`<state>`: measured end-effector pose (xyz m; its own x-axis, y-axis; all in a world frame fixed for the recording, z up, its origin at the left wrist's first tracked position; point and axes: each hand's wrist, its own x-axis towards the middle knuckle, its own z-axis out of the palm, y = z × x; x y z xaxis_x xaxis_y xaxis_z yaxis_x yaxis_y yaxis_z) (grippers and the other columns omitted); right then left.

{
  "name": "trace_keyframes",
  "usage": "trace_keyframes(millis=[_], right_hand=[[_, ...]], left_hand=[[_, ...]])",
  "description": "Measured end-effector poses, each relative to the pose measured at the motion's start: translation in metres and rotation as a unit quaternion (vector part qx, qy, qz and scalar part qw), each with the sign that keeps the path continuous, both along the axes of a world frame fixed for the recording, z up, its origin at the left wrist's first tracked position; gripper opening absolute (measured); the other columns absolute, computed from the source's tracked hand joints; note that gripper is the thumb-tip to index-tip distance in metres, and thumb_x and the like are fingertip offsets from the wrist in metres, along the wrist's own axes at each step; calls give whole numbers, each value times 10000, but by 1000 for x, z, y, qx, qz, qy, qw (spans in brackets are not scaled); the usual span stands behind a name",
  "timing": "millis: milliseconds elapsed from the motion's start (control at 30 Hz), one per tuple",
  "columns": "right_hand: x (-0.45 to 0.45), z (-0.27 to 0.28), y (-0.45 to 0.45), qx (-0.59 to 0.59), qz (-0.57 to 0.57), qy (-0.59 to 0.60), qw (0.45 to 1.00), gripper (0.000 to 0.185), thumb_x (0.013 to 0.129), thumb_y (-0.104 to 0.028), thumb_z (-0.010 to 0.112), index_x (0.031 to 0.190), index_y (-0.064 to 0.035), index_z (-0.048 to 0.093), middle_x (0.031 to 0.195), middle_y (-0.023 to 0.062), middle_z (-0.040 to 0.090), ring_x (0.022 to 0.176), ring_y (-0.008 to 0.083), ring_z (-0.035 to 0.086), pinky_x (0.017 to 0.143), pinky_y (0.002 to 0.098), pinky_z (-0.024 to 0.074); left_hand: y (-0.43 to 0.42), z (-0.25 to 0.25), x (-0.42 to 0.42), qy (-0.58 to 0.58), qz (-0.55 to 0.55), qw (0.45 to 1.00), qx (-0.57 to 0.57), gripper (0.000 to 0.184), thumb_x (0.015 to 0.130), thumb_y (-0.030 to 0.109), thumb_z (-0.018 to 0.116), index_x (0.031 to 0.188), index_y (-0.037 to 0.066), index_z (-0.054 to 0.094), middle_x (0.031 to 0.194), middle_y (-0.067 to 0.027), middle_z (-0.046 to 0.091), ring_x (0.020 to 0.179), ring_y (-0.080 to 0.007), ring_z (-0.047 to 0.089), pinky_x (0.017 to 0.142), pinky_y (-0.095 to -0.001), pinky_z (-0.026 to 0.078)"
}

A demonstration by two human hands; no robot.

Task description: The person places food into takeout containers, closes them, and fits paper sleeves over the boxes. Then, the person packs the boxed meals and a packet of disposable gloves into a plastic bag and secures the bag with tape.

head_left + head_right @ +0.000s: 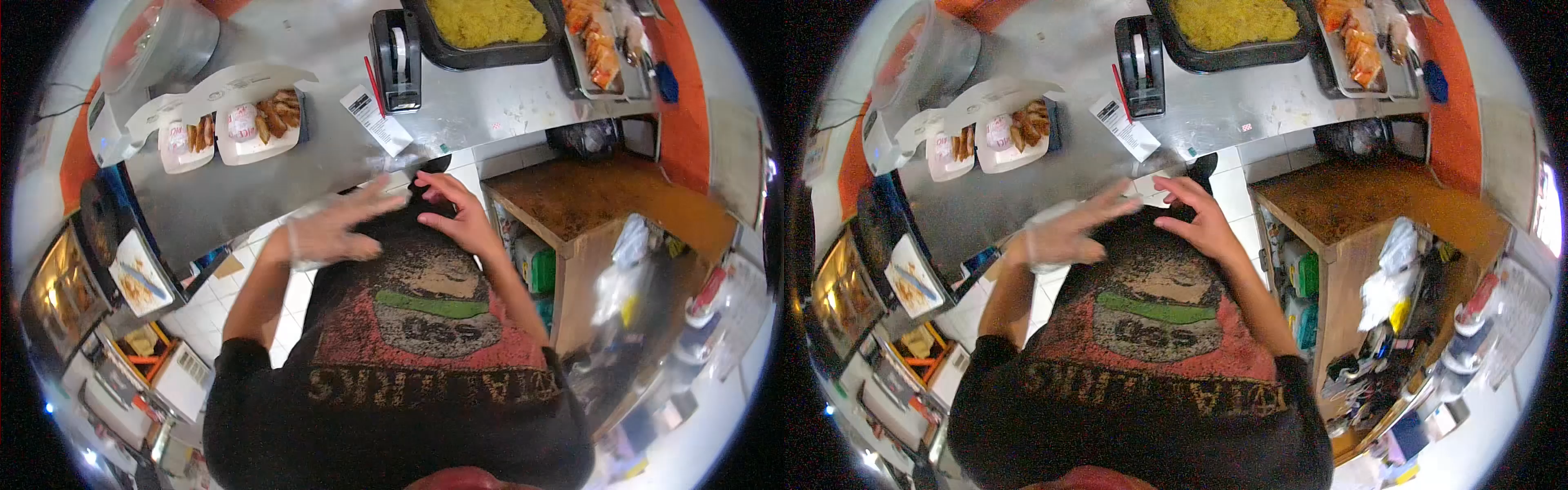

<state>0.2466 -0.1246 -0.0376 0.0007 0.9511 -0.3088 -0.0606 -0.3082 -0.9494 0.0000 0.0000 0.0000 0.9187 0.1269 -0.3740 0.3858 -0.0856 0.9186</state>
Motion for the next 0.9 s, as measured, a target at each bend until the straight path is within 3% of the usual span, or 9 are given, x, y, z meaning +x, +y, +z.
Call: trace_keyframes(millis=[67, 233, 367, 467, 567, 633, 767, 833, 900], right_hand=[[2, 18, 17, 50, 121, -63, 989, 367, 764, -85, 759, 1124, -76, 689, 1049, 96, 644, 923, 233, 600, 849, 316, 485], [105, -21, 52, 164, 172, -141, 961, 116, 781, -116, 748, 859, -35, 719, 828, 88, 670, 819, 241, 624, 779, 340, 478], [174, -12, 70, 150, 176, -97, 968, 203, 815, -168, 743, 986, -63, 716, 957, 46, 696, 842, 183, 634, 785, 318, 476], [272, -36, 93, 50, -111, -154, 981, 219, 865, -191, 683, 1032, -50, 704, 948, 38, 707, 830, 114, 617, 767, 290, 503], [438, -94, 129, 108, -377, -294, 872, 225, 832, -142, 673, 1025, -31, 708, 915, 91, 718, 820, 177, 651, 749, 321, 512], [501, -64, 154, 2, -425, -410, 807, 263, 843, -101, 629, 1074, 14, 682, 1023, 119, 710, 932, 200, 663, 825, 312, 508], [621, -142, 219, 62, -407, -433, 802, 317, 819, -138, 674, 1095, 19, 675, 1043, 145, 705, 970, 232, 664, 853, 333, 505], [639, -165, 248, 20, -422, -385, 820, 413, 783, -201, 704, 1160, -36, 660, 1097, 196, 678, 1047, 313, 650, 955, 362, 474], [659, -196, 267, -6, -424, -398, 813, 477, 759, -250, 737, 1178, -41, 646, 1107, 199, 672, 1031, 334, 648, 939, 382, 482]], left_hand=[[-25, -3, 2, -4, 13, 999, -34, 826, 850, 523, 625, 1509, 163, 279, 1587, -193, 94, 1460, -362, 126, 1181, -439, 130], [-28, -5, 103, -52, 156, 977, -133, 959, 771, 624, 645, 1503, 114, 294, 1560, -198, 217, 1453, -333, 181, 1172, -406, 147], [-39, 10, 124, -24, 282, 927, -245, 983, 785, 646, 630, 1477, 21, 320, 1517, -166, 321, 1415, -326, 271, 1142, -447, 191], [-41, 12, 134, -27, 332, 920, -208, 1025, 756, 694, 633, 1470, 21, 334, 1497, -173, 356, 1387, -351, 320, 1125, -479, 223], [-42, 24, 145, -9, 378, 913, -154, 1048, 739, 706, 639, 1463, 10, 339, 1479, -184, 381, 1353, -357, 375, 1108, -480, 262], [-44, 26, 146, -16, 386, 914, -126, 1048, 741, 706, 636, 1459, 2, 339, 1472, -196, 386, 1330, -357, 407, 1095, -474, 292], [-49, 28, 151, 28, 439, 886, -145, 1069, 730, 715, 640, 1456, -7, 336, 1461, -205, 398, 1313, -361, 427, 1065, -461, 332], [-50, 29, 161, 31, 455, 876, -157, 1068, 737, 710, 639, 1451, -22, 333, 1456, -201, 405, 1312, -365, 426, 1051, -460, 342], [-47, 31, 172, 37, 458, 872, -168, 1066, 734, 710, 642, 1452, -17, 335, 1461, -200, 399, 1316, -370, 421, 1057, -456, 335]])
